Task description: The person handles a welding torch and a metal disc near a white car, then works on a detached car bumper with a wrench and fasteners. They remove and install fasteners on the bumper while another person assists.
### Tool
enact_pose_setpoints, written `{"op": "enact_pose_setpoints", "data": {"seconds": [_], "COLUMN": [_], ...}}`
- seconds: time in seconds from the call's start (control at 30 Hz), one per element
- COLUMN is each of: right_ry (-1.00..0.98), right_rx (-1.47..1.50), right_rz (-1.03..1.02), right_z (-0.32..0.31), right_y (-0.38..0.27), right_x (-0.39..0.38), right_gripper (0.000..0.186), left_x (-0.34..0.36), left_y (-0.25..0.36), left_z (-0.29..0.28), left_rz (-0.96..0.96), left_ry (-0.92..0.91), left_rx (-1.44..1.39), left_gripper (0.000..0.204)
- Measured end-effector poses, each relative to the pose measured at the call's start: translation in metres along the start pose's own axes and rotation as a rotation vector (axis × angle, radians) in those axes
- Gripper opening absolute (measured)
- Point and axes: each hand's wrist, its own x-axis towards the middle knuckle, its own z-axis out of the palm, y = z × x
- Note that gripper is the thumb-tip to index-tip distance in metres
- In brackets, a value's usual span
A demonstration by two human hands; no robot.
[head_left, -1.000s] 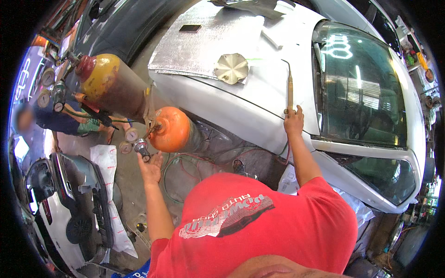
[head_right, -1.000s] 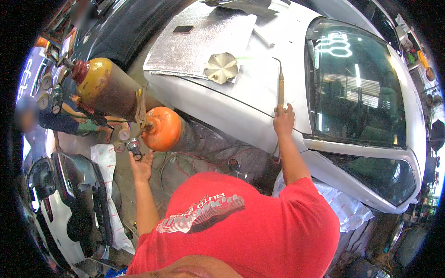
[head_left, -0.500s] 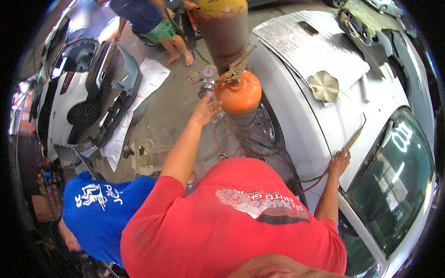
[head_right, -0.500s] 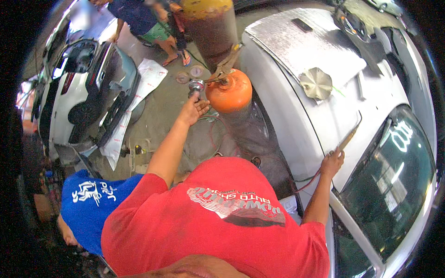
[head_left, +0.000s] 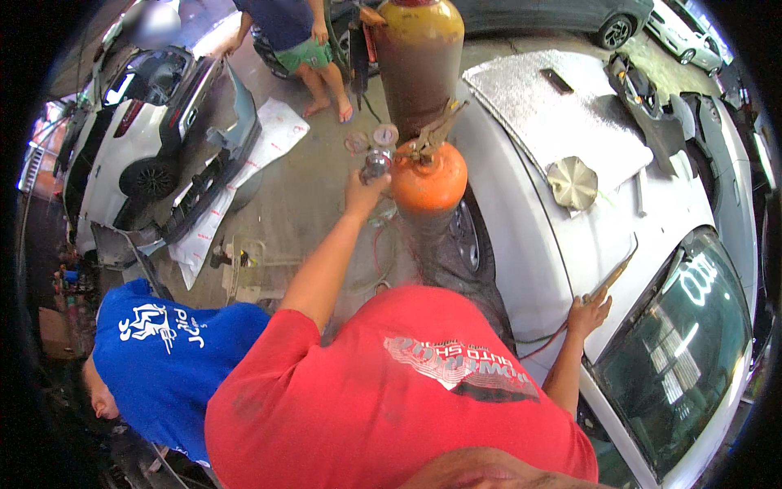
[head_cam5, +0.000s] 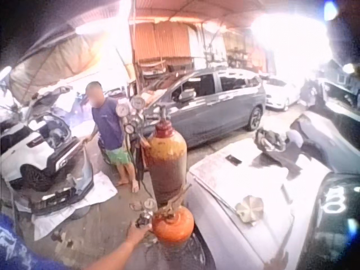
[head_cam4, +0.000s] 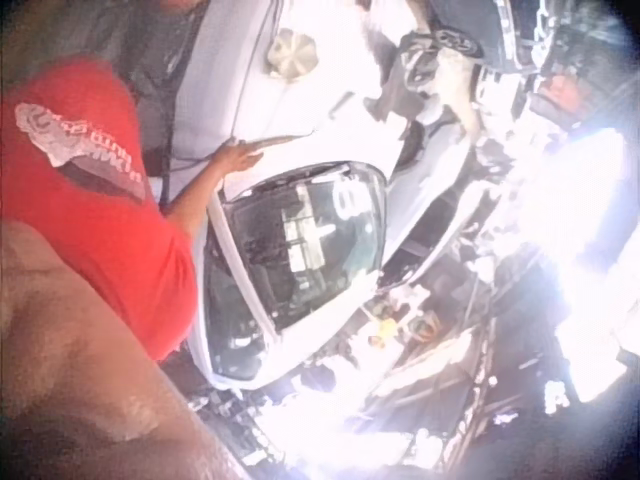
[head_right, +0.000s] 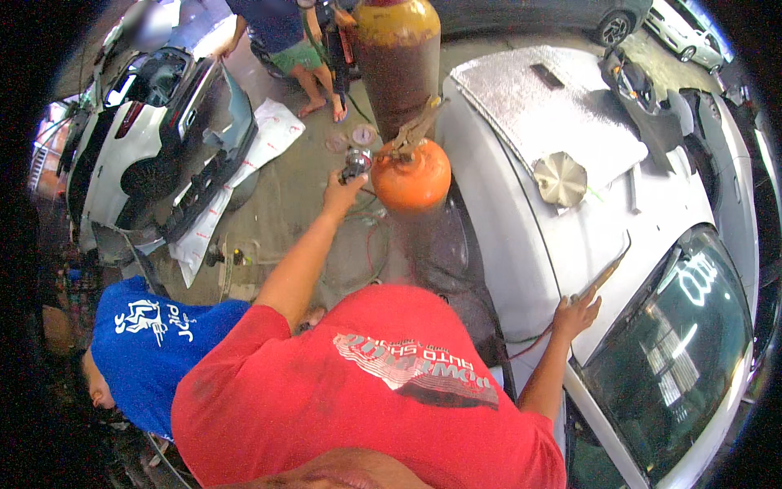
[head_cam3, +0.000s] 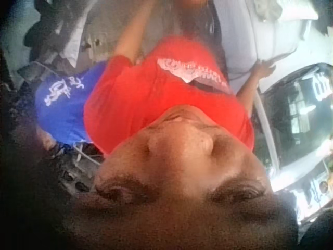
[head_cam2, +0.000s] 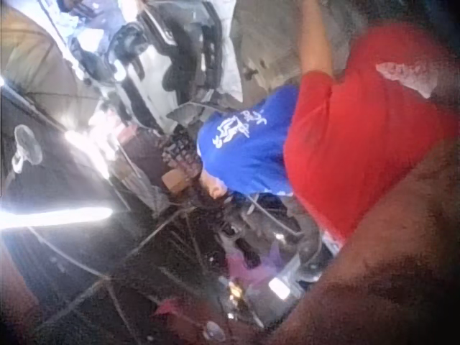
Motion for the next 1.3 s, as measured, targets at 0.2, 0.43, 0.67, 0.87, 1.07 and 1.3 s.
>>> {"op": "enact_pose_setpoints", "data": {"seconds": [0.2,0.43,0.67,0.87,1.07,1.3], "right_ry": [0.121,0.105,0.102,0.504,0.396,0.133], "right_rx": [0.073,0.324,0.709,0.733,0.649,1.13], "right_rz": [-0.077,-0.275,-0.72,-0.894,-0.441,-0.418], "right_z": [-0.007,-0.017,-0.132,-0.254,-0.235,-0.225], "right_y": [-0.029,-0.139,-0.387,-0.648,-0.787,-0.769], "right_x": [0.001,0.013,0.071,0.165,0.233,0.251], "right_gripper": [0.092,0.079,0.053,0.056,0.045,0.03], "left_x": [-0.005,-0.055,-0.04,0.05,0.178,0.243], "left_y": [-0.036,-0.127,-0.225,-0.292,-0.339,-0.35], "left_z": [-0.014,-0.065,-0.129,-0.205,-0.318,-0.463], "left_rz": [0.12,-0.067,-0.253,-0.118,-0.334,-0.181], "left_ry": [0.043,-0.255,-0.681,-0.659,-0.621,-0.643], "left_rx": [0.326,0.491,0.721,0.618,0.82,0.767], "left_gripper": [0.09,0.083,0.085,0.071,0.056,0.037]}}
